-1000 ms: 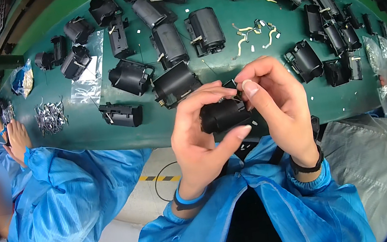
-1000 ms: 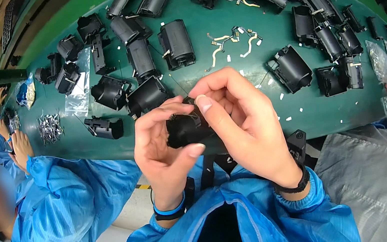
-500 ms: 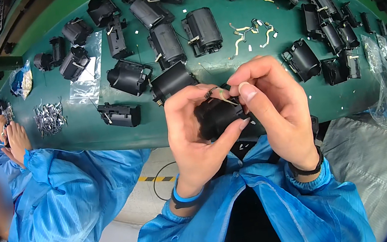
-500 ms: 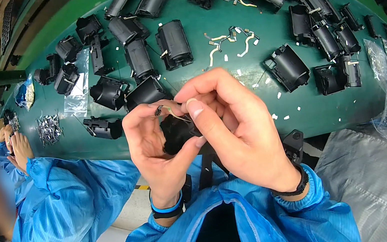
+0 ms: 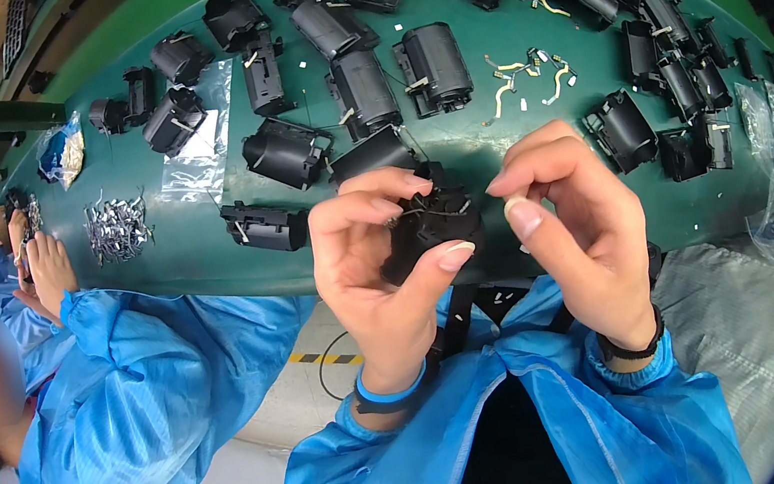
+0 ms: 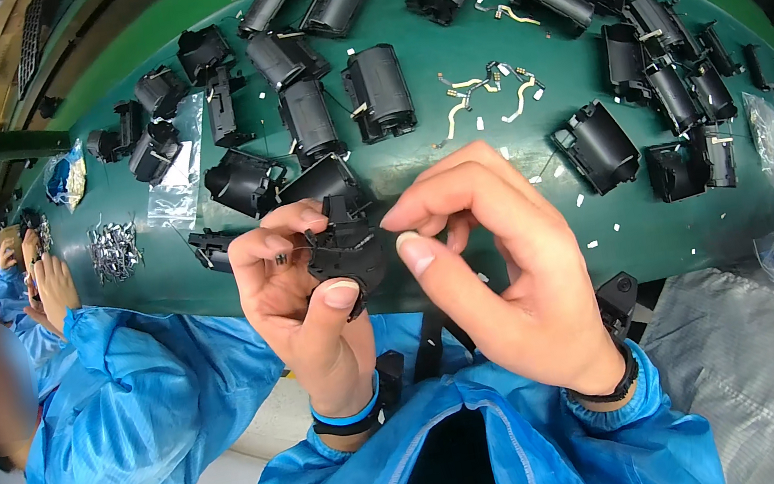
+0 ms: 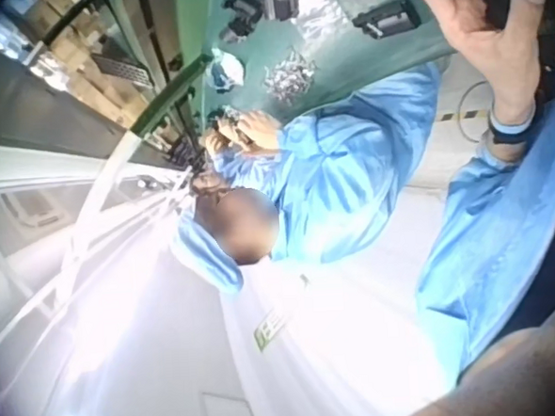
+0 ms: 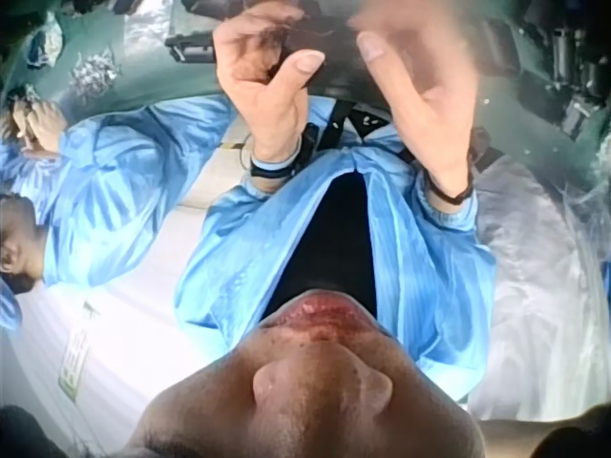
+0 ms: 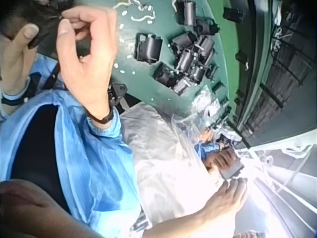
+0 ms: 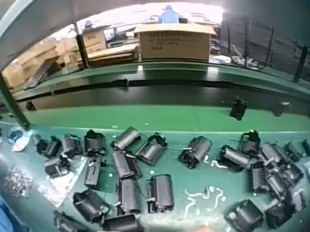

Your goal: Manual assembly of black plastic components on a production line.

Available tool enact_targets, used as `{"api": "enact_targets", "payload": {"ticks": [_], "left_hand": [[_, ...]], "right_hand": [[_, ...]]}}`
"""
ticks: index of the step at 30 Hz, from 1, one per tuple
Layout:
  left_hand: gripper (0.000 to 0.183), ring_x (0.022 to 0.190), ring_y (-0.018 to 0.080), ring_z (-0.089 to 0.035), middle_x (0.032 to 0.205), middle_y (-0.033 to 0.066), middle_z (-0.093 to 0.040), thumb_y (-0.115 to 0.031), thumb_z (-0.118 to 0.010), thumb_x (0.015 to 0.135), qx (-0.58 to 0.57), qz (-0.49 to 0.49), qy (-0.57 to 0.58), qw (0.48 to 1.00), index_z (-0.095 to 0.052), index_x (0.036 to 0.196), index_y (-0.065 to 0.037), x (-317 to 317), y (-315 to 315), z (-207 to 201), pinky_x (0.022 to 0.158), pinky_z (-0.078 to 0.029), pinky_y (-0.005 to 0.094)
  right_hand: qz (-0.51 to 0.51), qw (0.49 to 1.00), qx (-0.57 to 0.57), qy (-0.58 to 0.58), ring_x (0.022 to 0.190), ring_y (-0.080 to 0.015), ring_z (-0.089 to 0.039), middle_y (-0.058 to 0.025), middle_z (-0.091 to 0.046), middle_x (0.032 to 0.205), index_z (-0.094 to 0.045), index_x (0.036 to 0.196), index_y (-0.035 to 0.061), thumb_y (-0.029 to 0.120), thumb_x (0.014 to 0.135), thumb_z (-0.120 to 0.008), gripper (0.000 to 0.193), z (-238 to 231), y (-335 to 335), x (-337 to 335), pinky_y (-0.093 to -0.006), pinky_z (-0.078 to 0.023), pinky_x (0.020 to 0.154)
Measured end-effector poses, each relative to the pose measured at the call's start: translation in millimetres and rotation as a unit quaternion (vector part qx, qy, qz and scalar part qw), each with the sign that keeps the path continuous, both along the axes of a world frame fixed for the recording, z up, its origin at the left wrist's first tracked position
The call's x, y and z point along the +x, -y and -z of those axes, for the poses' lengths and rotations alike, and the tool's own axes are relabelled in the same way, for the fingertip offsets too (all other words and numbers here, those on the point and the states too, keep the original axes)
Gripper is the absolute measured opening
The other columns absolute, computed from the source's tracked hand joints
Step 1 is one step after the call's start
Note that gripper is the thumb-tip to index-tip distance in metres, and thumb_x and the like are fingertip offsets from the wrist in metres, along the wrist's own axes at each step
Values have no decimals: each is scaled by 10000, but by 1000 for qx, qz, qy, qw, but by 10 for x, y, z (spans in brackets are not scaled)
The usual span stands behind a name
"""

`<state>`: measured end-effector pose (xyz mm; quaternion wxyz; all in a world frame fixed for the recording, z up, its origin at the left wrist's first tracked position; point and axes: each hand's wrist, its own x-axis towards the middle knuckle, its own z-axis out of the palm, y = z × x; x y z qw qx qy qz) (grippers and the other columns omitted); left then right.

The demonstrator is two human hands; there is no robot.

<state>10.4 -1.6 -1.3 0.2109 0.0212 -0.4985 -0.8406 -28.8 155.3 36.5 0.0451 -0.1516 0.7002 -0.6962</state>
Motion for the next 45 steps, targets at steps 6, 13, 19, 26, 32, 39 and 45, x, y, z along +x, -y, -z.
{"api": "enact_targets", "payload": {"ticks": [6,13,19,26,32,39,45], "left_hand": [[488,1109,236,-610,1165,170,-606,59,-829,748,8,4,-12,1000,-517,1111,-40,6,0,-30,958,-523,365],[483,1093,234,-621,1151,171,-621,52,-831,750,-13,10,-5,1000,-541,1129,-19,2,41,-21,953,-522,356],[482,1091,229,-625,1153,180,-627,45,-835,750,-36,12,4,999,-559,1142,1,14,58,-1,951,-517,348],[494,1102,232,-626,1165,189,-628,59,-822,767,3,22,30,999,-544,1172,4,-7,40,-110,961,-516,355],[529,1098,221,-627,1178,186,-630,72,-839,752,-32,18,22,999,-539,1181,0,-11,42,-90,958,-516,345],[469,1090,204,-624,1179,189,-633,72,-844,744,-90,10,8,996,-575,1125,16,-3,80,-85,942,-520,334],[430,1074,209,-629,1149,190,-649,57,-857,735,-107,5,13,994,-608,1084,26,3,96,-101,941,-520,331]], "right_hand": [[-30,999,23,-38,863,-168,-587,-82,-622,981,-681,1065,-2,-4,863,-737,209,-2,83,-11,-286,-471,706],[-82,994,73,7,843,-111,-550,-64,-579,997,-668,1045,-36,-25,885,-693,162,-127,40,-96,-243,-445,727],[-113,985,130,-19,797,-116,-576,-50,-600,898,-677,963,-22,-19,851,-738,127,-216,28,-250,-251,-439,671],[-96,916,237,-308,770,-294,-597,-127,-613,898,-624,927,-3,-79,695,-761,279,-256,77,-353,-363,-486,672],[-110,924,232,-283,835,-309,-618,-145,-619,933,-607,912,-9,-98,680,-746,284,-305,73,-309,-377,-511,726],[-83,950,209,-217,877,-290,-625,-153,-616,986,-605,887,-9,-72,731,-714,201,-343,70,-254,-358,-511,786],[-96,969,167,-155,915,-277,-630,-160,-637,1041,-608,881,-1,-42,765,-701,155,-319,64,-229,-352,-511,840]]}}
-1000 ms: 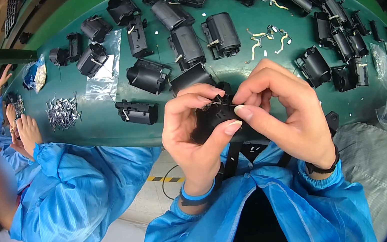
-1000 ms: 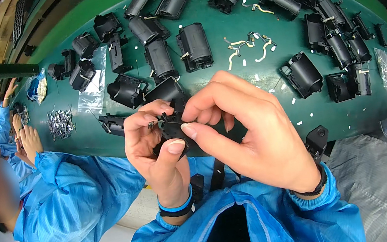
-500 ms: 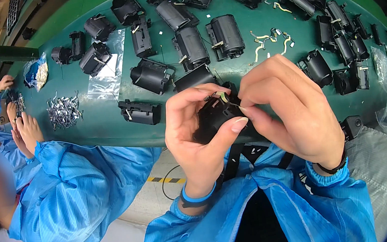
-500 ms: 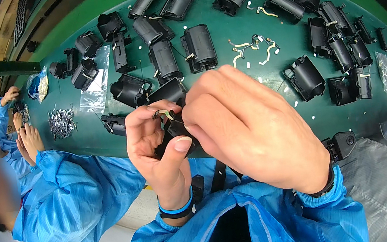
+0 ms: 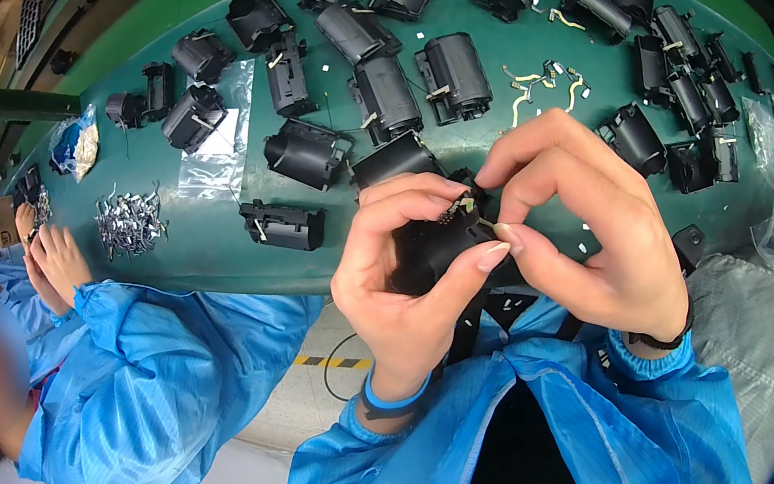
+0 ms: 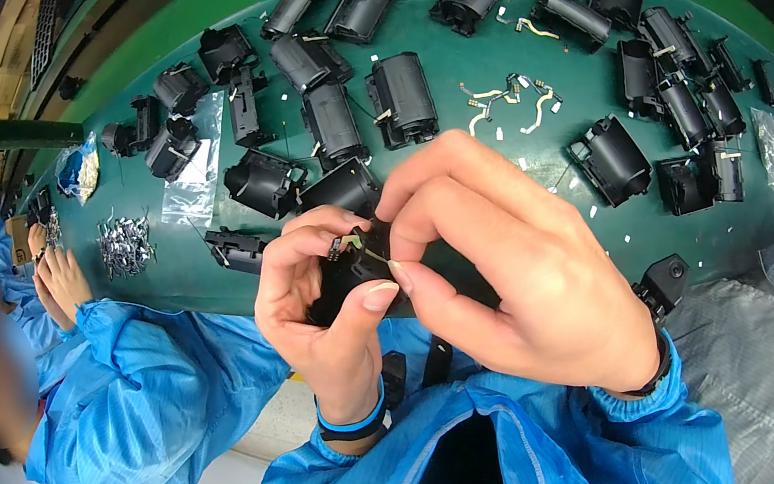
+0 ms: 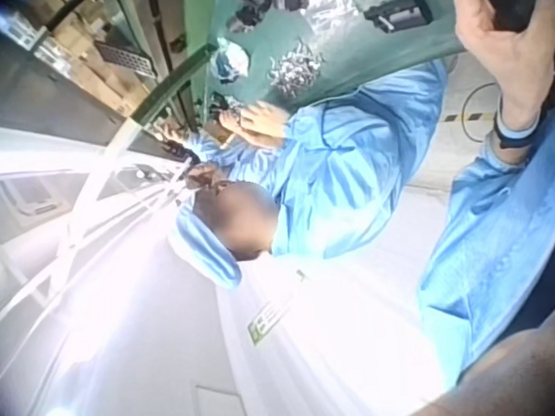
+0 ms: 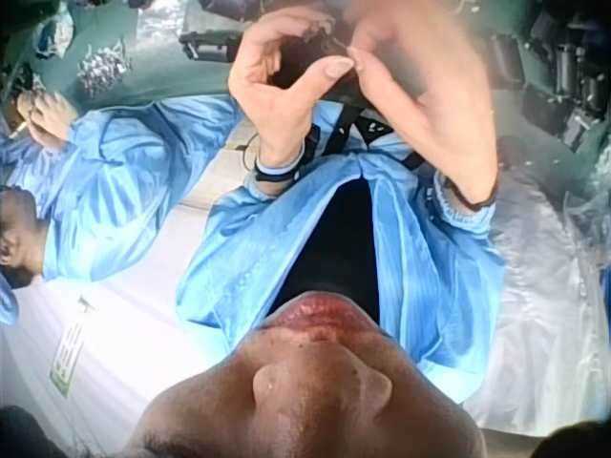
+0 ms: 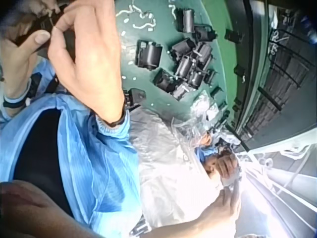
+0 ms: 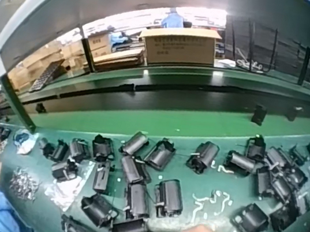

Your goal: Manual assembly of black plastic components on a production line.

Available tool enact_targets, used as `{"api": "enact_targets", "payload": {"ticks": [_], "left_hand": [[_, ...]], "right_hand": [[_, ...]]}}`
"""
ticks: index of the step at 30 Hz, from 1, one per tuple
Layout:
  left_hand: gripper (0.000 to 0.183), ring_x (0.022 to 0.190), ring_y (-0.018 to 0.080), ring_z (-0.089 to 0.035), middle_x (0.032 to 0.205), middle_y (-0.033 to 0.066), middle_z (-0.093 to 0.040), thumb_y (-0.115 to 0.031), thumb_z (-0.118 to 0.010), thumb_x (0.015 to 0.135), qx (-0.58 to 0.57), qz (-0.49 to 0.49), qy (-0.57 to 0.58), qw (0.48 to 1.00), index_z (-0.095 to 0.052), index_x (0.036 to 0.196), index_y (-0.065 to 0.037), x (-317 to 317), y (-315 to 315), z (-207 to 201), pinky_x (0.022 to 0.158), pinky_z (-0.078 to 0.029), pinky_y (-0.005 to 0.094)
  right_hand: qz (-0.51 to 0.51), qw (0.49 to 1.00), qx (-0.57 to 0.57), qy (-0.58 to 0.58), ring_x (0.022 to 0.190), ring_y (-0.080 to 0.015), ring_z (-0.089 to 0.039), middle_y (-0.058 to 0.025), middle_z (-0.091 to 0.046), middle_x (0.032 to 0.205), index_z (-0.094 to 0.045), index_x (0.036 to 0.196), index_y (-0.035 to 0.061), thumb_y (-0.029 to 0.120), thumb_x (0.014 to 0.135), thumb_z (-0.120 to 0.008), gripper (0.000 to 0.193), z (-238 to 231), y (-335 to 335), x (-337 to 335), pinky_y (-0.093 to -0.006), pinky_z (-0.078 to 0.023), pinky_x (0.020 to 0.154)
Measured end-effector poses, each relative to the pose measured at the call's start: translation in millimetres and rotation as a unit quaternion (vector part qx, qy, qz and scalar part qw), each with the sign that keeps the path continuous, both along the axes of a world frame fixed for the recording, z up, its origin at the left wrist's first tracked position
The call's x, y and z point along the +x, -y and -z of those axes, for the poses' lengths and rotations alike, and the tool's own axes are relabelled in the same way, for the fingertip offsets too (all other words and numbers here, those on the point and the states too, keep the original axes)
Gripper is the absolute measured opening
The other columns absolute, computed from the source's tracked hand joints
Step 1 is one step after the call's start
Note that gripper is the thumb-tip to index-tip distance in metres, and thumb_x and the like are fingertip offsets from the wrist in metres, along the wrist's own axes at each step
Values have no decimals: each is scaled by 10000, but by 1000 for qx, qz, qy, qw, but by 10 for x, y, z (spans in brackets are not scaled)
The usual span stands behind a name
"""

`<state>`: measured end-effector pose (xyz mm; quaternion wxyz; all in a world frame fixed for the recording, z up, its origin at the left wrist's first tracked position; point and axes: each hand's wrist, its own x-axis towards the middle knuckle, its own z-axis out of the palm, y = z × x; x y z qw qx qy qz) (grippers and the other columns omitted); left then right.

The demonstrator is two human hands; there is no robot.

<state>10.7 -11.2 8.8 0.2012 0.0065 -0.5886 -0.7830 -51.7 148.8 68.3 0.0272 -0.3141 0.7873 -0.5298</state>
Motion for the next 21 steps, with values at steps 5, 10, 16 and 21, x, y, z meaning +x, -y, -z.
{"api": "enact_targets", "payload": {"ticks": [5,10,16,21], "left_hand": [[422,1069,226,-626,1126,171,-677,28,-873,723,-43,12,-8,999,-631,1068,13,-14,27,-17,951,-504,356],[420,1043,249,-627,1091,154,-704,-1,-891,702,-103,6,12,995,-663,1055,0,-5,21,-117,938,-491,375],[405,983,268,-645,1023,123,-732,-23,-909,662,-220,-22,-34,975,-704,1011,-19,-59,52,-107,913,-493,384],[419,971,274,-646,1011,117,-733,-31,-914,660,-240,-25,-32,970,-713,1028,-19,-61,60,-121,897,-503,385]], "right_hand": [[6,994,-77,75,918,-248,-631,-164,-648,1061,-671,958,-15,-43,784,-694,178,0,18,-21,-349,-515,836],[-29,998,-57,12,862,-227,-637,-162,-660,1013,-718,1009,-30,-55,781,-699,230,-36,5,-79,-328,-521,772],[-17,999,-39,7,838,-218,-652,-138,-664,953,-688,915,-26,-49,778,-722,143,-26,19,-104,-319,-514,743],[-10,999,-30,22,838,-220,-653,-134,-656,942,-659,893,-18,-36,801,-715,110,-36,35,-93,-321,-507,759]]}}
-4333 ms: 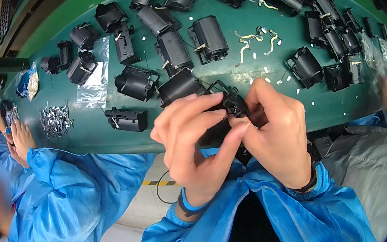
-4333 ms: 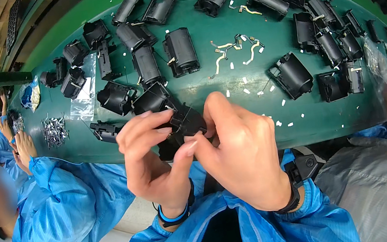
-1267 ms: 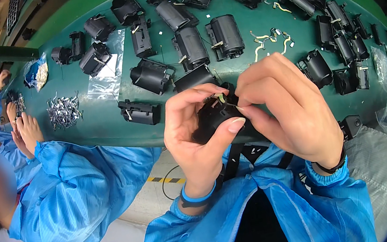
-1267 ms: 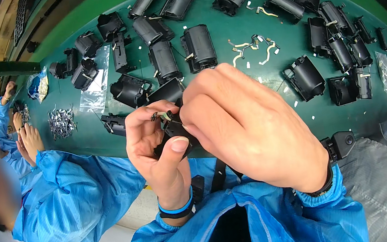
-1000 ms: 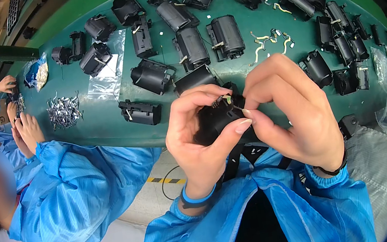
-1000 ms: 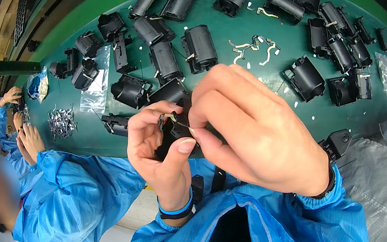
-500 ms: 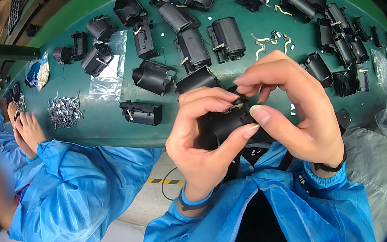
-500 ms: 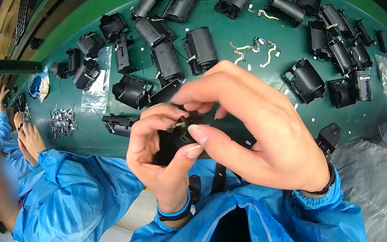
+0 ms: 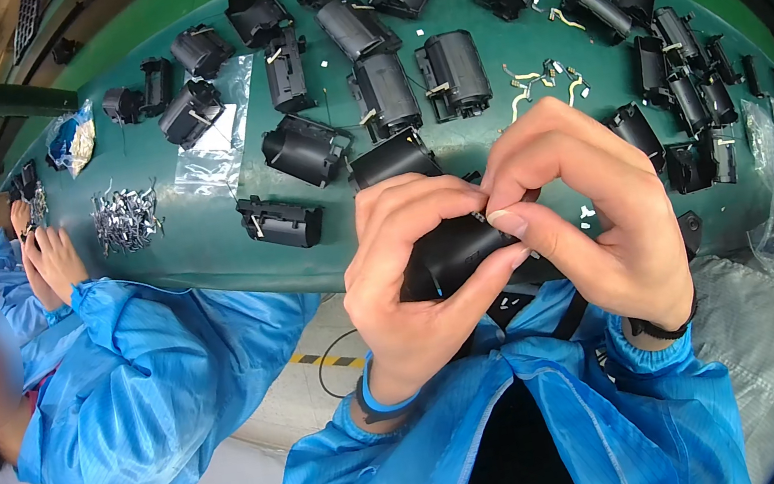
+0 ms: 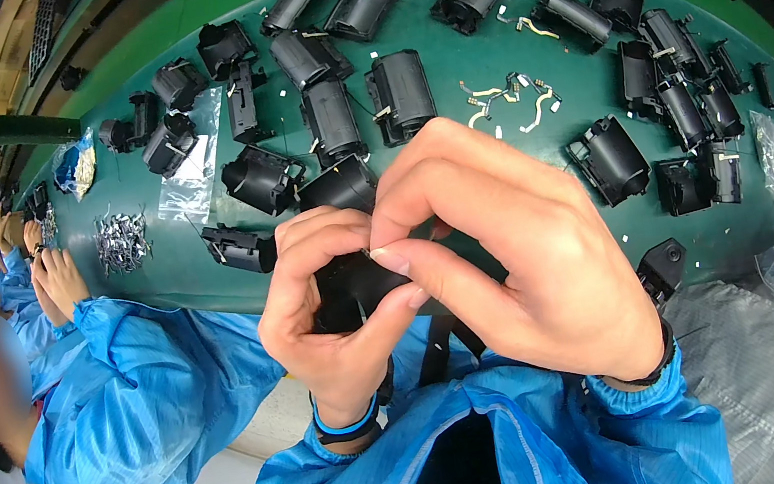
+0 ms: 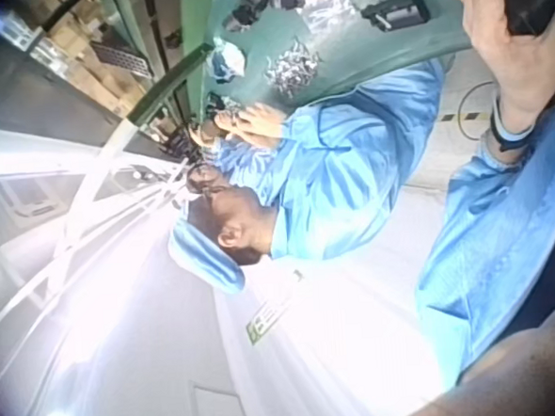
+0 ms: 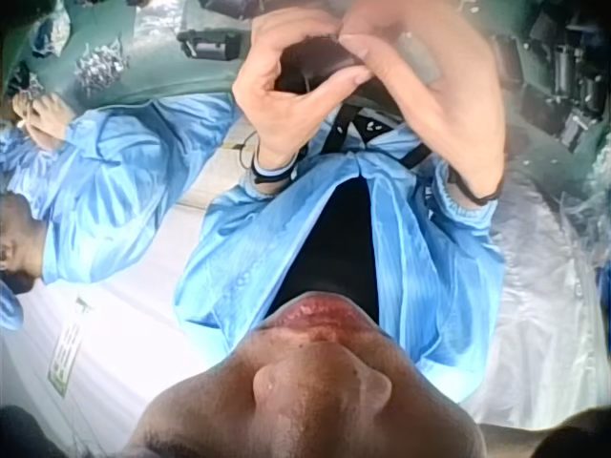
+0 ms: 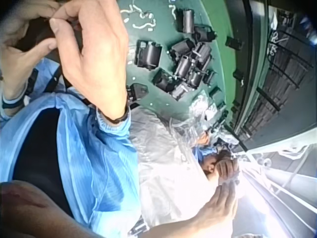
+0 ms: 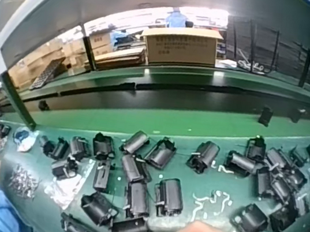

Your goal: Manual assembly of black plastic components on a production line.

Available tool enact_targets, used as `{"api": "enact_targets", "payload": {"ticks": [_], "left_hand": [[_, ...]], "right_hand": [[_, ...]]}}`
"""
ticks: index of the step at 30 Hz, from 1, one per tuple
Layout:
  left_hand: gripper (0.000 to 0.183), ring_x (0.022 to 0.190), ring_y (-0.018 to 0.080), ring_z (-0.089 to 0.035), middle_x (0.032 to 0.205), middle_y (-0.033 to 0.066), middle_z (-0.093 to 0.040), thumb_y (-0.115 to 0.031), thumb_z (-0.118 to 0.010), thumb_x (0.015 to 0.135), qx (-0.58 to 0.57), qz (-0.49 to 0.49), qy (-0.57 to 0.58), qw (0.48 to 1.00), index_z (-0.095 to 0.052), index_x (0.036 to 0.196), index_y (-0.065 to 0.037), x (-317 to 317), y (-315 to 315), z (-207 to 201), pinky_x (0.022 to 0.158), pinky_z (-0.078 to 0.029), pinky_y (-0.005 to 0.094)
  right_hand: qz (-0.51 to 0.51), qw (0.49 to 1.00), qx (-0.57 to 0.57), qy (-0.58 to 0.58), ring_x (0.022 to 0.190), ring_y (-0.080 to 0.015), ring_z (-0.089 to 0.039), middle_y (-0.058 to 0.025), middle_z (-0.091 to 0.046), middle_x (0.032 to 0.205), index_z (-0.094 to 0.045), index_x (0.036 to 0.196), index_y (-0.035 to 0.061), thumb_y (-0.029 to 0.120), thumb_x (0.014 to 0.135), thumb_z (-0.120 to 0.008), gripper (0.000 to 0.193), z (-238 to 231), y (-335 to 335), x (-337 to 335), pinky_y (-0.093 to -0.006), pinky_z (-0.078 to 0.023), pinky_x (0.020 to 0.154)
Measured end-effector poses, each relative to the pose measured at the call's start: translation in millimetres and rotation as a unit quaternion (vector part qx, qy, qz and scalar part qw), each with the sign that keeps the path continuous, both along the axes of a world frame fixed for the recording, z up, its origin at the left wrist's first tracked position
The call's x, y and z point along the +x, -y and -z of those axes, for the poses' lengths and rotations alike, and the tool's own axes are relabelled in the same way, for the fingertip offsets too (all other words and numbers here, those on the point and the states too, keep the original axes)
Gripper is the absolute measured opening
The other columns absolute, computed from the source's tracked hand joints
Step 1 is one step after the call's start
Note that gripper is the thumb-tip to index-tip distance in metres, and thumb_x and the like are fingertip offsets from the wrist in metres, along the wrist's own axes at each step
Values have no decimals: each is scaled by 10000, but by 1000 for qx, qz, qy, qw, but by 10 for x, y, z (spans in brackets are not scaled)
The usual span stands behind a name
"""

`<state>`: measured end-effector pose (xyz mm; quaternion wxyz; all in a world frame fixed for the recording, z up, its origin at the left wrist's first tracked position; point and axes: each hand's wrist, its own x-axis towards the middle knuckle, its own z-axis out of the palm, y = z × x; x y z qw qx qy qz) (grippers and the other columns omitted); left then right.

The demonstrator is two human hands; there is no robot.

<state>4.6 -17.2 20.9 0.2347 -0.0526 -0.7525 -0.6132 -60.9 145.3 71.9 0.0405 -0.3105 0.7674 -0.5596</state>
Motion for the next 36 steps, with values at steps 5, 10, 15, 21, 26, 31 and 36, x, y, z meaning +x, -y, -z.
{"api": "enact_targets", "payload": {"ticks": [5,10,15,21,26,31,36], "left_hand": [[535,973,275,-643,1011,117,-731,-40,-923,651,9,-27,39,999,-718,1143,12,41,-24,-69,874,-518,382],[556,976,278,-643,1018,119,-732,-42,-921,644,-30,-25,7,999,-717,1159,20,19,11,-53,877,-514,381],[534,978,284,-645,1027,121,-732,-4,-893,636,-59,-32,-10,998,-720,1140,17,18,-10,-46,885,-510,383],[536,985,290,-646,1044,121,-735,10,-880,632,-78,-38,-33,996,-713,1142,16,26,-16,-29,892,-509,390],[567,984,290,-649,1025,115,-742,2,-893,634,55,-51,61,995,-690,1164,4,85,-117,-103,902,-504,392],[471,961,280,-656,1011,118,-742,-20,-914,638,-48,-23,-43,998,-711,1064,-10,6,8,-9,896,-498,386],[406,940,278,-660,1011,122,-741,-25,-925,627,-63,-24,-42,997,-722,979,-21,4,52,-26,889,-493,385]], "right_hand": [[3,1000,-7,20,840,-220,-646,-138,-655,946,-656,892,-21,-23,818,-708,91,-6,23,12,-321,-504,765],[13,1000,-14,23,833,-218,-638,-140,-653,944,-653,893,-27,-34,814,-703,94,-7,50,32,-320,-504,770],[33,999,-10,32,843,-238,-653,-151,-665,951,-652,915,-41,-41,770,-723,161,-59,61,59,-320,-517,757],[48,997,31,-48,811,-256,-669,-163,-680,918,-661,903,-44,-29,775,-722,143,-54,45,70,-329,-527,731],[43,998,45,-30,812,-260,-675,-159,-686,922,-668,881,-41,-26,786,-722,110,-91,34,72,-330,-530,725],[34,996,63,-44,822,-264,-698,-168,-700,926,-691,927,-49,-41,800,-708,129,-125,-23,80,-330,-544,736],[110,993,19,29,831,-239,-724,-158,-741,933,-721,1063,-65,-16,917,-629,179,-106,-16,135,-329,-568,777]]}}
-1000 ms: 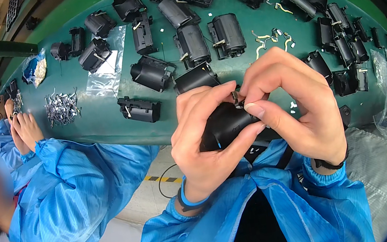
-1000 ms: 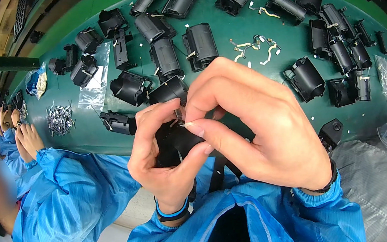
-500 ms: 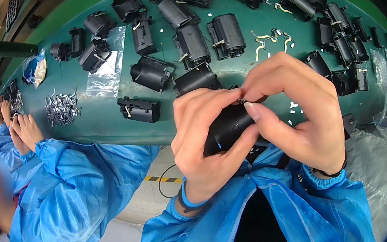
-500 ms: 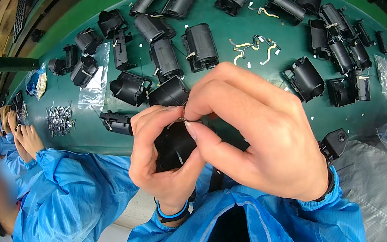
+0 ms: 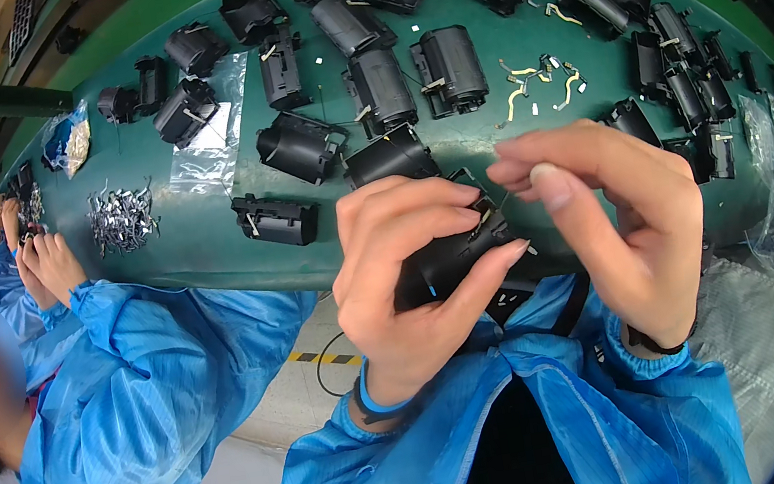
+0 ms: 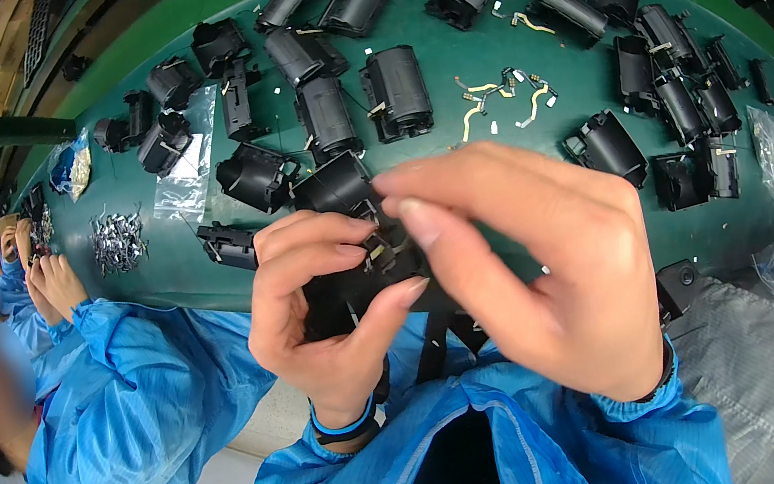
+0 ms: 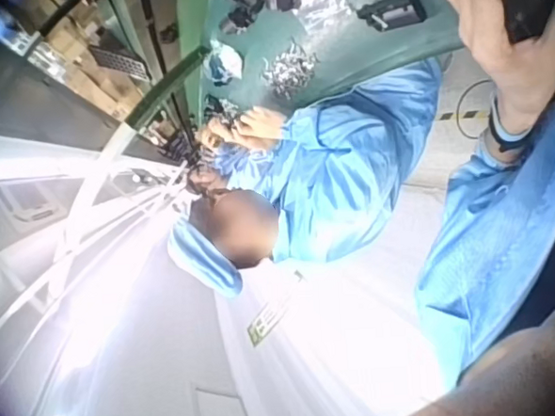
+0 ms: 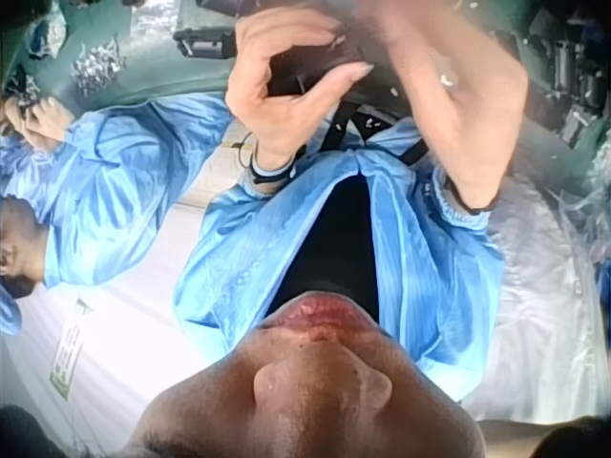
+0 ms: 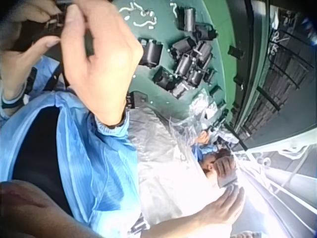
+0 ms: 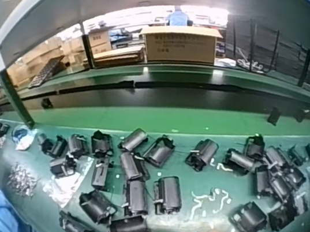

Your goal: Manual assembly of black plastic components on a production line.

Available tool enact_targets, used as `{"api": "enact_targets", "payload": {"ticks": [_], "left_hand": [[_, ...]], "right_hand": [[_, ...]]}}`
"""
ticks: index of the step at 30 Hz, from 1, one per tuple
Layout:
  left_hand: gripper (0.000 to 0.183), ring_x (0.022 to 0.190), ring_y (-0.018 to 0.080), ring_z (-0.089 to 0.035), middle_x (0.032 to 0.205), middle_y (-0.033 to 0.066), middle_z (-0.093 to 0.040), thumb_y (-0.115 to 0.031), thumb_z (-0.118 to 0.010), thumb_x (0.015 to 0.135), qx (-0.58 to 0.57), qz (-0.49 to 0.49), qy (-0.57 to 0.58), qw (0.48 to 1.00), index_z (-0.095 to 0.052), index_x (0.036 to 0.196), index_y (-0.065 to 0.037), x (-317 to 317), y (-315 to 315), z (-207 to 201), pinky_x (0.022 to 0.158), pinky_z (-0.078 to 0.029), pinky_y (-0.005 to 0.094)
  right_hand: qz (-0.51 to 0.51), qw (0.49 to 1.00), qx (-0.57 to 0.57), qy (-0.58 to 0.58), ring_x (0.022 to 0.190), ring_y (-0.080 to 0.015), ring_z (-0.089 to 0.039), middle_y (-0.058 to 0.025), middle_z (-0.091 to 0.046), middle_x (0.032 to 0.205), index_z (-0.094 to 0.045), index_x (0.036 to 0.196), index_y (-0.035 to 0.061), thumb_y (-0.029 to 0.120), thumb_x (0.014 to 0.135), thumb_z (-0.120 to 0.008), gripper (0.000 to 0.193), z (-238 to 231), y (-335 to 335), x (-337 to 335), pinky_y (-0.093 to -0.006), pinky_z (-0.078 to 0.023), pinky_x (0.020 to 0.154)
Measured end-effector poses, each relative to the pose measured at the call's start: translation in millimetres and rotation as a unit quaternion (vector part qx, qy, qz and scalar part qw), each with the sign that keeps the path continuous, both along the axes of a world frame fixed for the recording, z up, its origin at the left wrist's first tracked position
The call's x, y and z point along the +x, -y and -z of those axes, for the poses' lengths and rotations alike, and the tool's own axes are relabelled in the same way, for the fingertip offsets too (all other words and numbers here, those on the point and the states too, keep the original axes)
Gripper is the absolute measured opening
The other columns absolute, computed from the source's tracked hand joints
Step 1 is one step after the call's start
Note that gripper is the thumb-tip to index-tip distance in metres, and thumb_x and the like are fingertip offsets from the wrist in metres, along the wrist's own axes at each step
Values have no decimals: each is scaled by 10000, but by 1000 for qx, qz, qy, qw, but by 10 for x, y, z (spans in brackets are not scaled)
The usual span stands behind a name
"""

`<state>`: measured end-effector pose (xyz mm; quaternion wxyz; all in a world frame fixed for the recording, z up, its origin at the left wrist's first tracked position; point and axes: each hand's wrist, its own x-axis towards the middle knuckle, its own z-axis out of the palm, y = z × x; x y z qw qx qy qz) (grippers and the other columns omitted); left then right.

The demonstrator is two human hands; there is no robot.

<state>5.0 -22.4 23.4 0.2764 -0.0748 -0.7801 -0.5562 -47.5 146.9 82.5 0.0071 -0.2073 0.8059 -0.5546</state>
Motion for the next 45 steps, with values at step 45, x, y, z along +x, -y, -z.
{"api": "enact_targets", "payload": {"ticks": [45], "left_hand": [[437,1046,243,-580,1081,141,-573,-94,-943,665,83,61,69,992,-638,964,-4,115,73,-61,961,-474,382]], "right_hand": [[-48,924,25,-379,766,-262,-670,-120,-679,906,-722,896,-27,41,557,-750,346,477,42,-28,-318,-565,633]]}}
